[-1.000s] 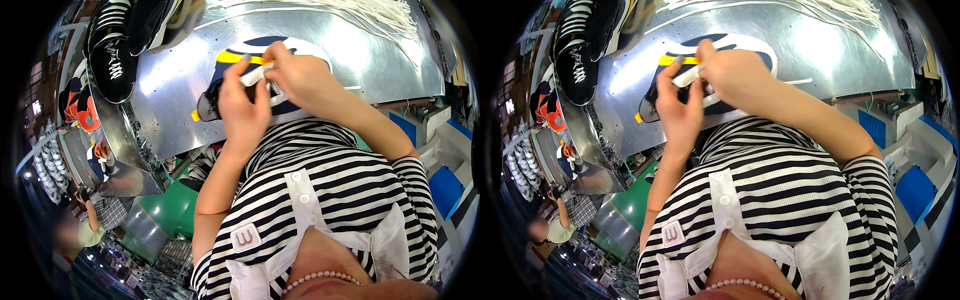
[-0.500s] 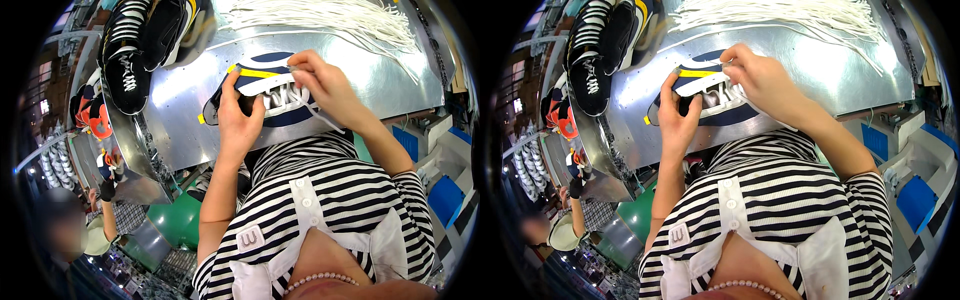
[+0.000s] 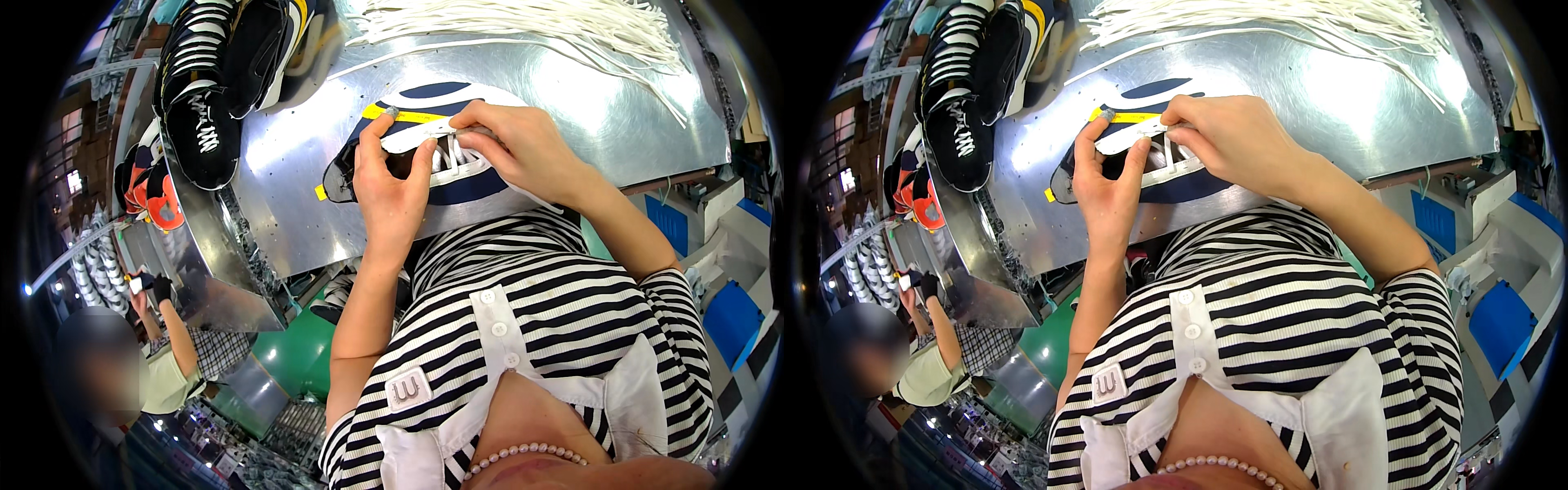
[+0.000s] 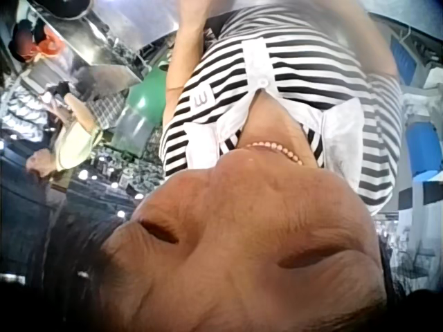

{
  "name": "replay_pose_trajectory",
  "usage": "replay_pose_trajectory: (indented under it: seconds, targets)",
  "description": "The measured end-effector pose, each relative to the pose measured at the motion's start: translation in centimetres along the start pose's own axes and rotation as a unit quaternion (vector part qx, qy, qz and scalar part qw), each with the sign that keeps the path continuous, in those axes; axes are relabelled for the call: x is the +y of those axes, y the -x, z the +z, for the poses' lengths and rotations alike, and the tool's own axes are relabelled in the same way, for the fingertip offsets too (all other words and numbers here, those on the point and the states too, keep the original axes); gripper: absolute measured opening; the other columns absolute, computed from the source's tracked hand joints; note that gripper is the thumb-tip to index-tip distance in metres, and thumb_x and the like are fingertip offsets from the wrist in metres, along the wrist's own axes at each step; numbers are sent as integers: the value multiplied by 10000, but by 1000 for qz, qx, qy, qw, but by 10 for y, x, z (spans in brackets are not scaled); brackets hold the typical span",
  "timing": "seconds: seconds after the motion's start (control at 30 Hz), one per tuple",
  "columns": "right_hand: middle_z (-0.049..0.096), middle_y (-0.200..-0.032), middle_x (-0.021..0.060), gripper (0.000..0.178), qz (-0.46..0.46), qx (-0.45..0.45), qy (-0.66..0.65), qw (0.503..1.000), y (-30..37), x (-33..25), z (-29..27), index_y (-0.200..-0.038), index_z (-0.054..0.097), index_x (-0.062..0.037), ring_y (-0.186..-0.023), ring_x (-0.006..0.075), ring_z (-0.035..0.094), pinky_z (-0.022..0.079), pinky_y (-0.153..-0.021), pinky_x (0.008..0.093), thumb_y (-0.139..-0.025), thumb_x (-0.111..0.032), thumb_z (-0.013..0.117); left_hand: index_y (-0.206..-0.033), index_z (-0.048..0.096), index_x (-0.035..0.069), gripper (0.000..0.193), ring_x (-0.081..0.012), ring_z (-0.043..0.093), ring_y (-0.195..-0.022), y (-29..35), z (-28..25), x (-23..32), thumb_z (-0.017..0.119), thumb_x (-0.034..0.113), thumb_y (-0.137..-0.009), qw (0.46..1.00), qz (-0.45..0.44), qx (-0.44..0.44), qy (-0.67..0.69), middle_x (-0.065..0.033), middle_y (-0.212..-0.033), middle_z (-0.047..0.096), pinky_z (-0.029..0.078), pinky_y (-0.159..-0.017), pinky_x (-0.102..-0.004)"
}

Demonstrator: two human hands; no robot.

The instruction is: The person laces a shoe by threading white laces through the eyelets by hand, then applies a small piece of white tape to the lace end using a pair of small scissors.

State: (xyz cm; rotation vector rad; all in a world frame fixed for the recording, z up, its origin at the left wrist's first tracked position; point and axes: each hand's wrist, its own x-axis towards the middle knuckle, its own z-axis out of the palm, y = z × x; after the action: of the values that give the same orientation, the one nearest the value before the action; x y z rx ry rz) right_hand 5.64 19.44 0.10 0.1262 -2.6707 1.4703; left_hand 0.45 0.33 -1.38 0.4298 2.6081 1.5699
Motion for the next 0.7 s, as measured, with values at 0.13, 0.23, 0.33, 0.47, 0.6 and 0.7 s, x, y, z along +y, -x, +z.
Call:
replay_pose_trajectory:
  seconds: [0.13,0.23,0.33,0.47,0.6,0.7]
  targets:
    - [676,-797,106,134,-33,11,33,999,-1,2,5,-1021,614,-46,-678,279,643,482,-603,348,-915,-127,601,-1207,548,-28,498,-268,601,-852,2,-1,3,766,126,-787,999,16,-4,-42,-174,-995,617,481,-768,-361]
    - [658,-736,111,180,-25,-2,51,998,-2,2,7,-1017,561,-24,-665,295,649,493,-595,379,-885,-134,612,-1229,533,-35,485,-281,592,-857,6,0,7,726,75,-797,1000,14,-16,-22,-175,-1005,616,471,-768,-368]
    - [643,-686,132,280,-22,-10,89,996,-6,-2,19,-1019,482,23,-653,313,656,505,-569,399,-828,-115,633,-1248,518,-39,473,-288,573,-826,15,6,13,675,20,-805,996,58,-53,-42,-177,-995,612,459,-745,-380]
    - [618,-650,161,265,3,-48,163,985,-18,-6,29,-996,450,31,-631,345,644,494,-543,418,-833,-101,611,-1252,506,-43,471,-255,554,-748,19,8,14,633,-8,-800,990,94,-60,-90,-146,-896,612,448,-688,-368]
    - [591,-668,105,109,84,-151,42,984,-15,-17,-22,-986,572,-34,-632,267,594,453,-591,347,-936,-127,544,-1245,488,-24,459,-87,581,-676,10,-3,4,612,-44,-804,993,-52,-65,86,-65,-808,632,451,-620,-223]
    - [579,-679,77,136,122,-56,34,990,-7,-12,-31,-1035,577,-28,-618,194,568,445,-588,314,-951,-129,542,-1226,486,-16,418,-95,621,-780,3,0,9,631,-46,-835,983,-85,-39,158,-93,-898,673,481,-685,-214]
